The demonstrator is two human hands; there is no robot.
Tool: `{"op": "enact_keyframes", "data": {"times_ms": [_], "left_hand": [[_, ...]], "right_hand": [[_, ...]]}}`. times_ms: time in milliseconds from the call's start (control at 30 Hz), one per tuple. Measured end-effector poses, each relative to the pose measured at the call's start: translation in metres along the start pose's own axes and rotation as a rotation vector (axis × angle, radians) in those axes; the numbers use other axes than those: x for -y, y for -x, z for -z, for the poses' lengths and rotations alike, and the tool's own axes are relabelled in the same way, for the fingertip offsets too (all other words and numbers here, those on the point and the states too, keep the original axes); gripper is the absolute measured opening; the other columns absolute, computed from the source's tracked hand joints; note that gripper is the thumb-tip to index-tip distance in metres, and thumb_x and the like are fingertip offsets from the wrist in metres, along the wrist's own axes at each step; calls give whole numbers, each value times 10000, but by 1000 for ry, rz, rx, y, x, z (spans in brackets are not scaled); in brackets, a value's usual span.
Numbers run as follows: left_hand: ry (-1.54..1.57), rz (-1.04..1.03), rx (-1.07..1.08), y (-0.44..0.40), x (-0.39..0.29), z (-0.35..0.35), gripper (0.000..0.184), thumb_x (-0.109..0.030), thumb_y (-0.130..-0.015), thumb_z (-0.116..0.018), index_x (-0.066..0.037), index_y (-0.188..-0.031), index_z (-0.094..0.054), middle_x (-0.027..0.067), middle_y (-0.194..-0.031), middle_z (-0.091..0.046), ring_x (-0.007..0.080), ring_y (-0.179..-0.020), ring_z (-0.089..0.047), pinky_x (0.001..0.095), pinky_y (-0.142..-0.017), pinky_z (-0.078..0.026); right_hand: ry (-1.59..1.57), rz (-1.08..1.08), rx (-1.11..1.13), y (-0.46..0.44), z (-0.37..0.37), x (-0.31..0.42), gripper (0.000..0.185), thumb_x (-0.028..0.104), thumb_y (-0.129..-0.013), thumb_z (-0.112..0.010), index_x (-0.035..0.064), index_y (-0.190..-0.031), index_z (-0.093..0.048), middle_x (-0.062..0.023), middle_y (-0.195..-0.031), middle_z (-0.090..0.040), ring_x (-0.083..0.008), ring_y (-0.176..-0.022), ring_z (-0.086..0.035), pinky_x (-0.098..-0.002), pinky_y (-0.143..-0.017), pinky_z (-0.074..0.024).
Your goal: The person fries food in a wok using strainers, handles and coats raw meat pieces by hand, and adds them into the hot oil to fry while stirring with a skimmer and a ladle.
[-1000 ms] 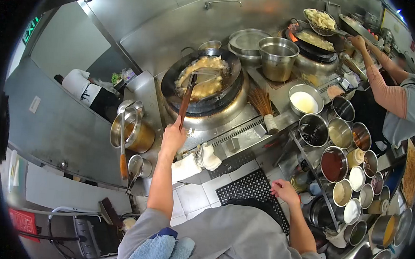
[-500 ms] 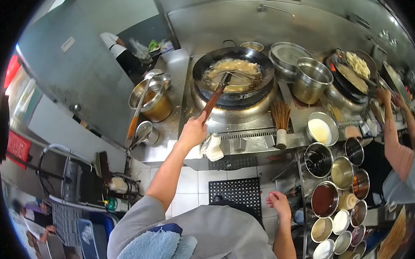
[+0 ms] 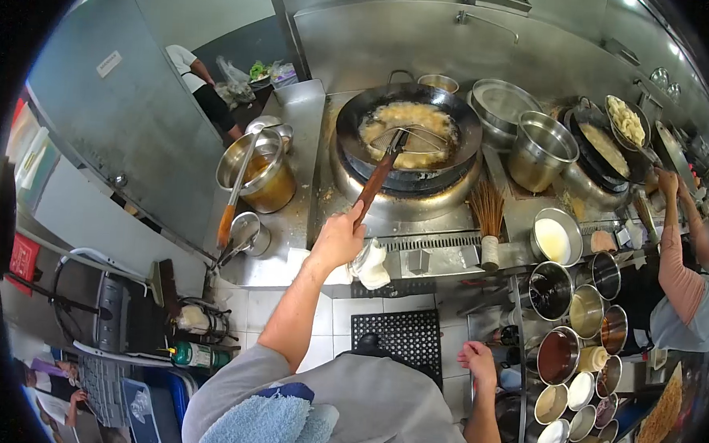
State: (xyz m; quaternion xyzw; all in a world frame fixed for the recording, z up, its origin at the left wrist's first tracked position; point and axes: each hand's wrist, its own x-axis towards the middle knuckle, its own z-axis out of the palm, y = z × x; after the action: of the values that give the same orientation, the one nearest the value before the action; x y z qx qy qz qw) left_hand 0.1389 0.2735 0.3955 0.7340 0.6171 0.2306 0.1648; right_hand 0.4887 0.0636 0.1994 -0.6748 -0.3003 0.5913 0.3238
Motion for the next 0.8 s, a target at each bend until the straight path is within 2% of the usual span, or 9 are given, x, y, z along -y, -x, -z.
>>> {"op": "enact_keyframes", "data": {"times_ms": [133, 233, 333, 567, 800], "left_hand": [[312, 99, 103, -13, 12, 17, 525, -143, -838, -563, -37, -1334, -427, 308, -942, -576, 460, -893, -579, 486, -811, -466], [286, 10, 58, 9, 28, 17, 526, -143, -847, -555, -23, -1339, -412, 306, -968, -564, 471, -881, -570, 484, -807, -463], [215, 8, 88, 12, 30, 17, 510, -145, -844, -553, -9, -1322, -435, 307, -976, -575, 444, -907, -578, 457, -818, -456], [261, -33, 167, -5, 52, 15, 544, -141, -863, -529, 9, -1359, -364, 323, -989, -535, 464, -893, -567, 479, -824, -458], [390, -82, 163, -2, 54, 12, 573, -134, -872, -510, 12, -1387, -307, 335, -1008, -513, 470, -925, -547, 475, -839, -447]], "right_hand": [[20, 31, 55, -8, -38, 16, 246, 181, -913, -550, -4, -1073, -577, -94, -839, -656, -161, -714, -642, -274, -607, -521], [17, 66, -28, -8, -56, 33, 253, 188, -912, -553, -4, -1075, -574, -99, -844, -656, -167, -719, -646, -277, -610, -526], [16, 49, -67, -14, -61, 23, 257, 195, -914, -551, -4, -1076, -573, -110, -857, -658, -176, -724, -650, -285, -615, -531], [-55, -1, -116, -14, -92, 27, 268, 209, -916, -545, -2, -1079, -573, -112, -876, -655, -181, -733, -652, -289, -614, -533], [19, -19, -112, -3, -113, 24, 291, 235, -919, -555, 14, -1109, -568, -91, -868, -661, -158, -733, -638, -279, -621, -518]]}}
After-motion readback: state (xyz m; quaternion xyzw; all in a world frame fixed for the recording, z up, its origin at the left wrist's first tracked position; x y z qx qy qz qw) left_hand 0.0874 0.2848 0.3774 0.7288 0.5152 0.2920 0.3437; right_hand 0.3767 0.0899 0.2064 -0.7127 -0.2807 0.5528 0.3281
